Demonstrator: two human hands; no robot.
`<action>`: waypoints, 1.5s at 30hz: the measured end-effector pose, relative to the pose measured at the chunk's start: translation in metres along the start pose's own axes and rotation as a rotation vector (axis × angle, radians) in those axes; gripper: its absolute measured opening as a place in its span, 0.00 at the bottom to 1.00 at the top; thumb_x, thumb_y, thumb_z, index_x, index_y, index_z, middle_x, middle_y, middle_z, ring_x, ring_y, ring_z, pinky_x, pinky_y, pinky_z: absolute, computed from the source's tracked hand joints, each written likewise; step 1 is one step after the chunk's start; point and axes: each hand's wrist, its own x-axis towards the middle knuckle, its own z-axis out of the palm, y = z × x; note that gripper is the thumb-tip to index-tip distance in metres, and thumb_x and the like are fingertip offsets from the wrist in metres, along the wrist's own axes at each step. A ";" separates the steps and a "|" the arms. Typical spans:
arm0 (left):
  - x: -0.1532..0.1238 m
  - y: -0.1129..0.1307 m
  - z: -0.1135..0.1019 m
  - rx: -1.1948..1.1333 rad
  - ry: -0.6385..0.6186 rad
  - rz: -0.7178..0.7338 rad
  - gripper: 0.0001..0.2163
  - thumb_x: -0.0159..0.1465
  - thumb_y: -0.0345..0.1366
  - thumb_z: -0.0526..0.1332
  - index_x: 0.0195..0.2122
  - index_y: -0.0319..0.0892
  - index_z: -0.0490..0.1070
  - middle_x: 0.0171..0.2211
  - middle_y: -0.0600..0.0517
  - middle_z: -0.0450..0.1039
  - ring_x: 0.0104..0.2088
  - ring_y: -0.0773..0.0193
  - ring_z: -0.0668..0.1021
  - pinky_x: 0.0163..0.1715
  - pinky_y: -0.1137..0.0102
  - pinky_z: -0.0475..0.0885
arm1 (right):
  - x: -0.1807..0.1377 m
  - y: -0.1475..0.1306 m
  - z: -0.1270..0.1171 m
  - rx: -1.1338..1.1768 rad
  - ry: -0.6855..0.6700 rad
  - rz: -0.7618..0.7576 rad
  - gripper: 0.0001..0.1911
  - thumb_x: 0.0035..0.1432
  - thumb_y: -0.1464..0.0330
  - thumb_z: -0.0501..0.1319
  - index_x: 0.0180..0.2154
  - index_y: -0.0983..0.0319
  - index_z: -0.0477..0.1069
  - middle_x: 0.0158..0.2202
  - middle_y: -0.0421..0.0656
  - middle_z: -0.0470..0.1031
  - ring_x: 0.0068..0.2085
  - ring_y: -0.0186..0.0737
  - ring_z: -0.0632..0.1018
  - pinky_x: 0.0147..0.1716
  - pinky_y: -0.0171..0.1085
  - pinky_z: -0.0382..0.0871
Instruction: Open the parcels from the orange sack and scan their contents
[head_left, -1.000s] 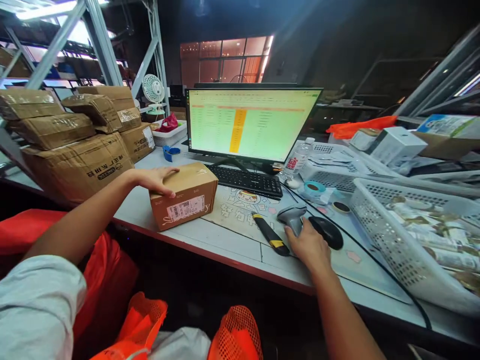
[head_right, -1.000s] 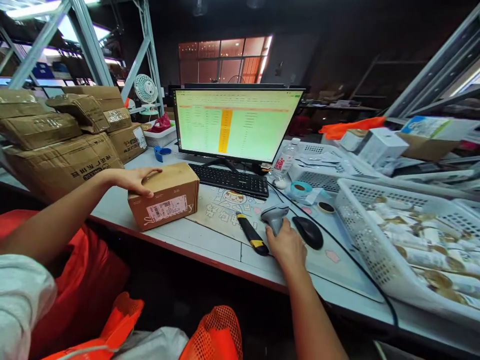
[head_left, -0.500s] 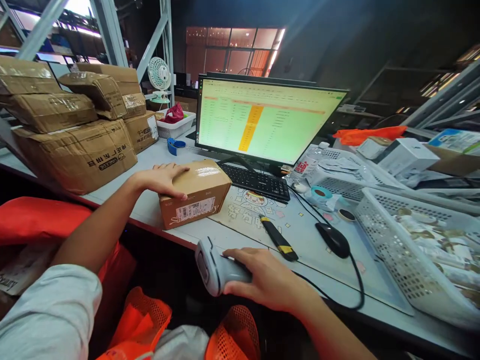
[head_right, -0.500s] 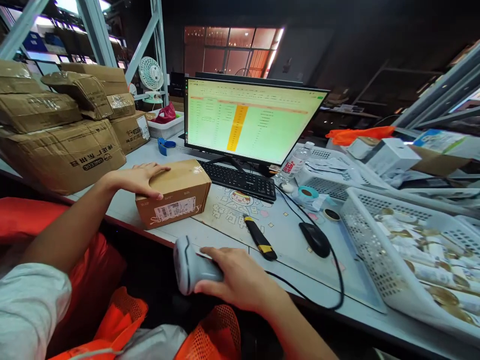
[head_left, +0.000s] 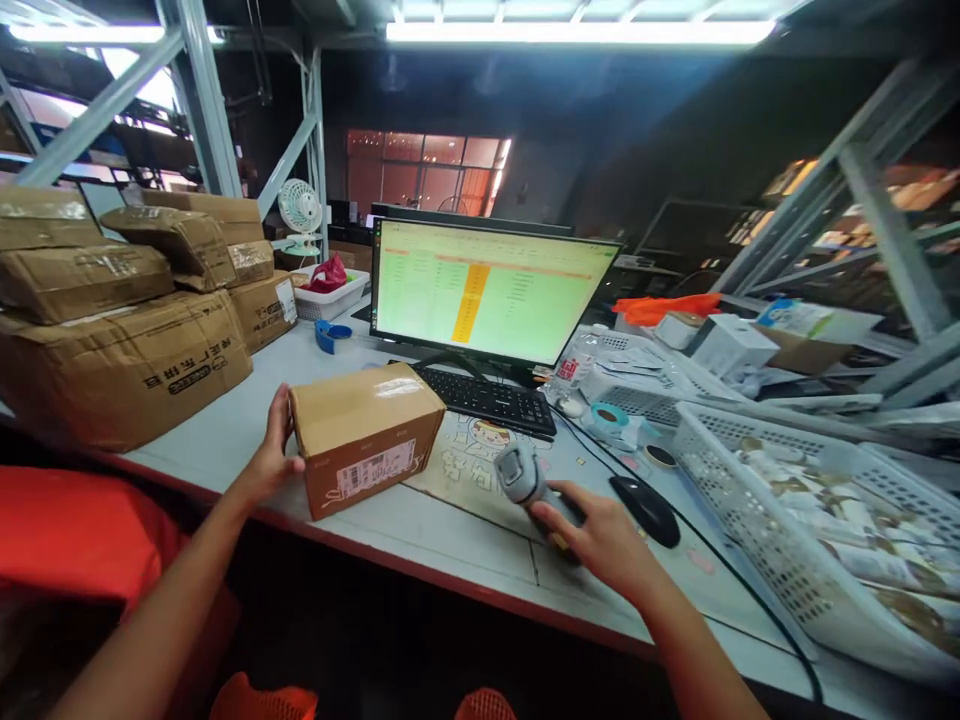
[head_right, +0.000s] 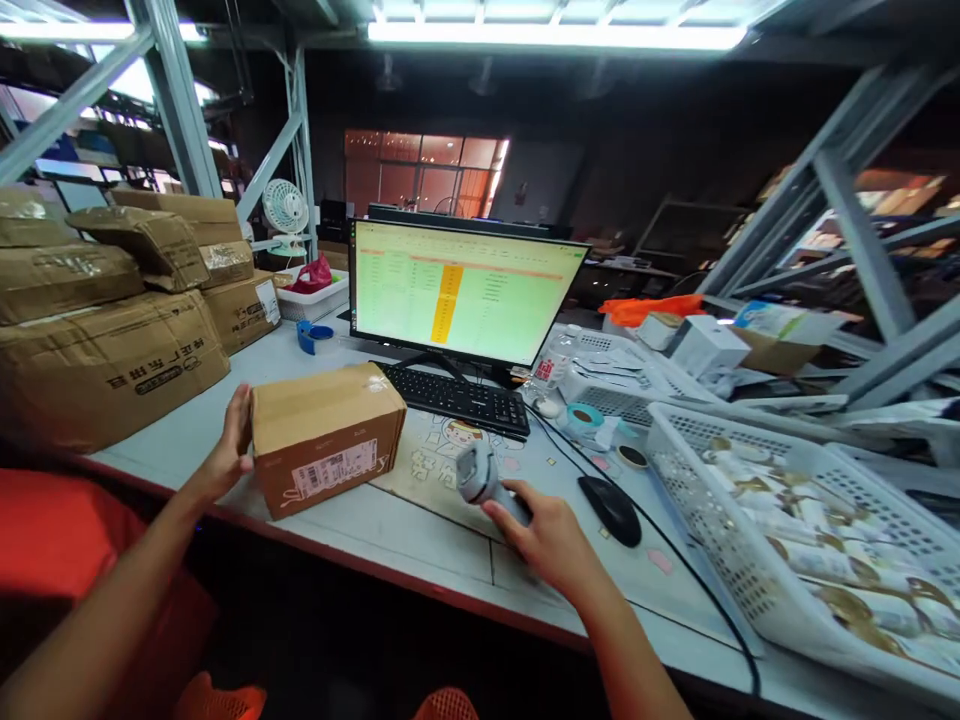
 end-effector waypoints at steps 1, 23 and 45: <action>-0.004 -0.013 0.007 -0.006 0.006 -0.028 0.70 0.38 0.85 0.45 0.72 0.49 0.13 0.77 0.45 0.24 0.75 0.44 0.43 0.72 0.56 0.52 | -0.002 0.008 -0.006 -0.014 0.043 0.036 0.27 0.58 0.48 0.58 0.48 0.60 0.79 0.44 0.52 0.84 0.46 0.56 0.83 0.49 0.49 0.75; -0.042 -0.048 0.037 -0.346 -0.007 -0.142 0.74 0.40 0.64 0.76 0.75 0.53 0.23 0.77 0.42 0.33 0.74 0.36 0.45 0.72 0.48 0.44 | -0.045 -0.089 0.014 0.082 -0.589 -0.221 0.38 0.52 0.42 0.68 0.58 0.56 0.76 0.57 0.51 0.78 0.58 0.55 0.76 0.59 0.45 0.69; -0.038 -0.053 0.034 -0.272 0.023 0.015 0.67 0.48 0.52 0.78 0.76 0.48 0.29 0.76 0.37 0.38 0.74 0.38 0.49 0.72 0.46 0.43 | -0.034 -0.106 0.030 0.125 -0.599 -0.457 0.36 0.58 0.42 0.64 0.57 0.61 0.75 0.50 0.52 0.81 0.50 0.52 0.81 0.50 0.43 0.72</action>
